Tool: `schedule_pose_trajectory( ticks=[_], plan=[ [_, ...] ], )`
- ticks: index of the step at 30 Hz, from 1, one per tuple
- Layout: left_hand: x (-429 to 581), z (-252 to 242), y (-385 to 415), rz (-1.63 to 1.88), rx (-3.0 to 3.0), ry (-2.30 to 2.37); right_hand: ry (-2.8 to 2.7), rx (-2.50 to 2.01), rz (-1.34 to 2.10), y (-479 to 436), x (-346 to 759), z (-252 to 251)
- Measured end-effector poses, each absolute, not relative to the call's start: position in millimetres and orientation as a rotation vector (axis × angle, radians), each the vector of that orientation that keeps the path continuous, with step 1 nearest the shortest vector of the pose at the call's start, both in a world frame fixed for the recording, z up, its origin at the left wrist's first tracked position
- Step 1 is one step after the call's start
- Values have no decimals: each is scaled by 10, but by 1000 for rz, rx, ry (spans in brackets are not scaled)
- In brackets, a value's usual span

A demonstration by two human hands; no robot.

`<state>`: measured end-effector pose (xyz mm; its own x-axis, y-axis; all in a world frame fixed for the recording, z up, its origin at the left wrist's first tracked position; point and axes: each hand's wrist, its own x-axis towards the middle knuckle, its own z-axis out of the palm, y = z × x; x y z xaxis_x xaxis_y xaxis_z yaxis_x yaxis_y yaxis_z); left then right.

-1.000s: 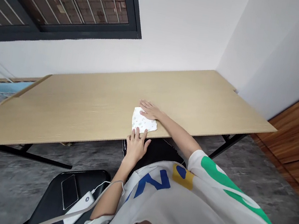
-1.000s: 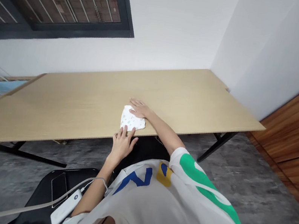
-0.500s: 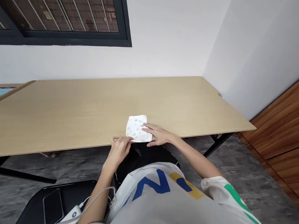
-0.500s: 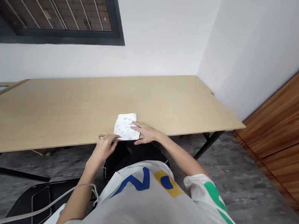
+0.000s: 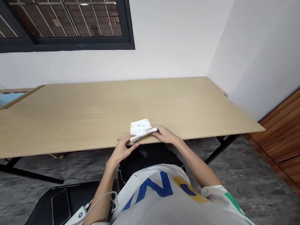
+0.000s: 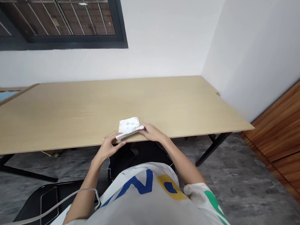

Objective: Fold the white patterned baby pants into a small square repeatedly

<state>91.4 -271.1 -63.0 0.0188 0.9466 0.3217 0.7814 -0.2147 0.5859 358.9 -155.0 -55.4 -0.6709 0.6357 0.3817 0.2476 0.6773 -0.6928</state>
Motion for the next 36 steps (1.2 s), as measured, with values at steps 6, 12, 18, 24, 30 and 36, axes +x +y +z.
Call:
schedule_pose_trajectory(
  ticks=[6, 12, 18, 24, 30, 36],
  plan=[
    [940, -664, -2478, 1103, 1831, 1995, -2082, -959, 822, -1363, 3315, -564],
    [1017, -731, -2258, 1193, 1722, 2200, -1924, -1220, 777, -1161, 2992, -668],
    [1084, -719, -2285, 1172, 1799, 2311, -1887, -1259, 512, -1245, 2876, -715],
    [1014, -677, -2202, 884, 2269, 2052, -2352, -733, 135, -1455, 2761, -560],
    [987, -699, -2151, 752, 2282, 1996, -2526, -811, 28, -1426, 2721, -666],
    [1018, -697, -2192, 718, 2239, 2084, -2529, -949, 225, -1320, 2896, -754]
  ],
)
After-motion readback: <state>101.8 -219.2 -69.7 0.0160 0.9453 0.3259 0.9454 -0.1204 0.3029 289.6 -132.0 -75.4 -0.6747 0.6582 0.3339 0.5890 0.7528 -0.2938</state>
